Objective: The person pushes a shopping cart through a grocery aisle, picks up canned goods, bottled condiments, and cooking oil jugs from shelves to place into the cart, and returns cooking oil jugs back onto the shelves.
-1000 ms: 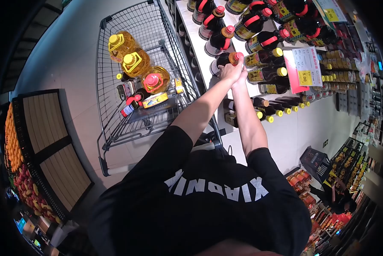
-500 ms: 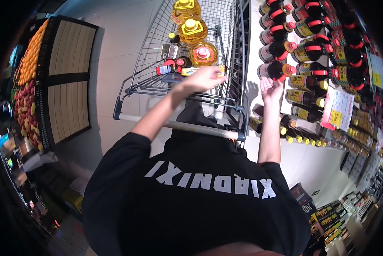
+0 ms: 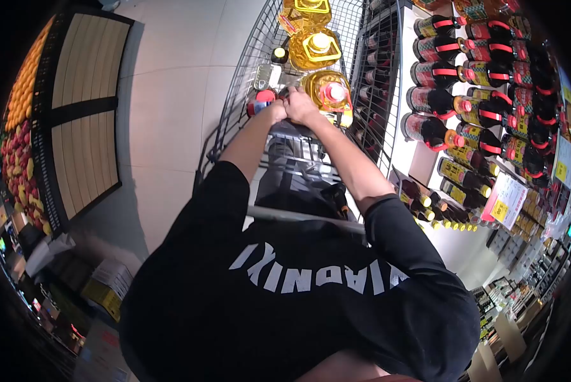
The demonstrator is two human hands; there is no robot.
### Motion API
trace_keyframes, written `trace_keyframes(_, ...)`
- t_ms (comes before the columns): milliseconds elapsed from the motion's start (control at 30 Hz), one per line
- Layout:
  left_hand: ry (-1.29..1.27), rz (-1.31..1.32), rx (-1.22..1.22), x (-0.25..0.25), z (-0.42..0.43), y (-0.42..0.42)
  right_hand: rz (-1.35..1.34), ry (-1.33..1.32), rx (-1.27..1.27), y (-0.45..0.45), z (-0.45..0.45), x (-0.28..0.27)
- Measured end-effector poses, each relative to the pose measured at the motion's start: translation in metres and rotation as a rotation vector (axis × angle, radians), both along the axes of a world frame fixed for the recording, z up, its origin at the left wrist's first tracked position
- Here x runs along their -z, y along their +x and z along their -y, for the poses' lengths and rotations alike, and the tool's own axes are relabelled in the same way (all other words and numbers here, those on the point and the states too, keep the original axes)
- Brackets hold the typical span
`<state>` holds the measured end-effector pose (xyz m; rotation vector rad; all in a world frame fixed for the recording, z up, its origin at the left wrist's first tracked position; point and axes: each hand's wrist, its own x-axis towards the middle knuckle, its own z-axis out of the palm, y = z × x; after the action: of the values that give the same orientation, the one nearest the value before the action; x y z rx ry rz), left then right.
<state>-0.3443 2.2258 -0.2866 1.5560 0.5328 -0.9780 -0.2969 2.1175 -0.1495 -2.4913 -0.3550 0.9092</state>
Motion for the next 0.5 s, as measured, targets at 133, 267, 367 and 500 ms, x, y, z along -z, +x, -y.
trace_keyframes(133, 0.028, 0.046, 0.002, -0.008, 0.006, 0.0, -0.2, -0.153, 0.237, 0.006, -0.014, 0.047)
trace_keyframes(267, -0.031, 0.058, -0.074, -0.02, 0.006, -0.007, -0.145, -0.065, 0.297, 0.004, -0.009, 0.052)
trace_keyframes(367, 0.054, 0.113, -0.129, -0.03, 0.009, -0.005, -0.12, -0.073, 0.256, 0.012, -0.014, 0.025)
trace_keyframes(500, 0.094, 0.24, -0.085, -0.091, -0.01, -0.001, -0.027, 0.008, 0.232, 0.024, -0.011, -0.054)
